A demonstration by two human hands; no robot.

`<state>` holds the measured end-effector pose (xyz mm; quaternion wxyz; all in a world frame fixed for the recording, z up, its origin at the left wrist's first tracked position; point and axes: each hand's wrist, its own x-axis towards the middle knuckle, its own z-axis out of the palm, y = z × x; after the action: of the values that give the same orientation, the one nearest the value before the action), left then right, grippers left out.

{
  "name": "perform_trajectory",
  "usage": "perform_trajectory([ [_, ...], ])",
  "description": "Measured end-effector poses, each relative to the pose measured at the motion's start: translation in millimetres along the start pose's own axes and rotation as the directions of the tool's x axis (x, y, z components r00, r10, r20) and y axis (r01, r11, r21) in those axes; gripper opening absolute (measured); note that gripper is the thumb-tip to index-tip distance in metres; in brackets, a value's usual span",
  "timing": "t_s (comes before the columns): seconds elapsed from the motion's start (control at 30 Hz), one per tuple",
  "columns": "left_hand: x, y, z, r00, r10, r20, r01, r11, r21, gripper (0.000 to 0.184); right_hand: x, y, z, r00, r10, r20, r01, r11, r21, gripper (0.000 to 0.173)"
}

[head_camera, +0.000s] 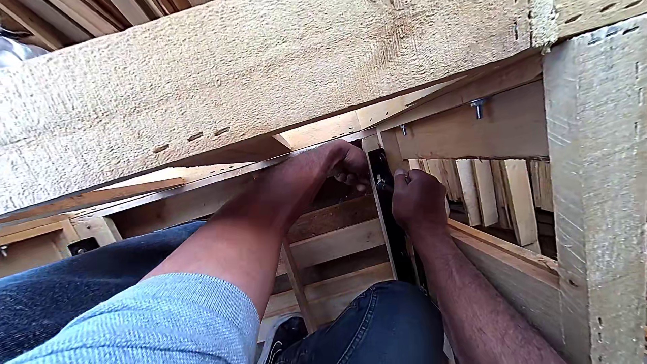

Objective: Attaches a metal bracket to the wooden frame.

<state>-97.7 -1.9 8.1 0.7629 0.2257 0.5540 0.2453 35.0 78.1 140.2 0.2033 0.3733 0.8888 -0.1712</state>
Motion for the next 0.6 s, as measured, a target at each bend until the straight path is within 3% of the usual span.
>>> perform_trajectory([
  [0.13,6.6,-19.3,11.7,1.000,0.011,-0.018,-0.014,0.989,-0.145,0.022,-0.8,1.0,-0.8,1.000,0.000,0.004,0.000,1.000,0.005,0.047],
  [0.2,15.2,-43.3,36.2,0.991,0.128,-0.027,-0.131,0.941,-0.311,0.021,-1.5,0.6,-0.7,1.000,0.006,0.004,-0.006,1.000,0.013,0.047],
  [0.27,24.3,-57.8,60.4,0.977,0.209,-0.045,-0.208,0.888,-0.410,0.032,0.0,0.4,-0.7,1.000,0.003,-0.006,-0.003,1.000,0.019,0.046],
  [0.37,24.4,-58.6,70.7,0.974,0.210,-0.082,-0.225,0.910,-0.349,0.040,-0.2,0.8,-1.1,1.000,0.003,-0.004,-0.003,1.000,0.012,0.046],
  [0.47,17.1,-52.9,56.5,0.977,0.191,-0.094,-0.209,0.941,-0.264,0.031,-2.6,-0.8,-1.9,1.000,0.008,0.013,-0.008,1.000,0.028,0.045],
  [0.6,13.1,-38.2,39.8,0.986,0.154,-0.069,-0.169,0.904,-0.392,0.023,-2.9,1.8,-1.7,1.000,-0.007,0.003,0.007,1.000,0.029,0.047],
])
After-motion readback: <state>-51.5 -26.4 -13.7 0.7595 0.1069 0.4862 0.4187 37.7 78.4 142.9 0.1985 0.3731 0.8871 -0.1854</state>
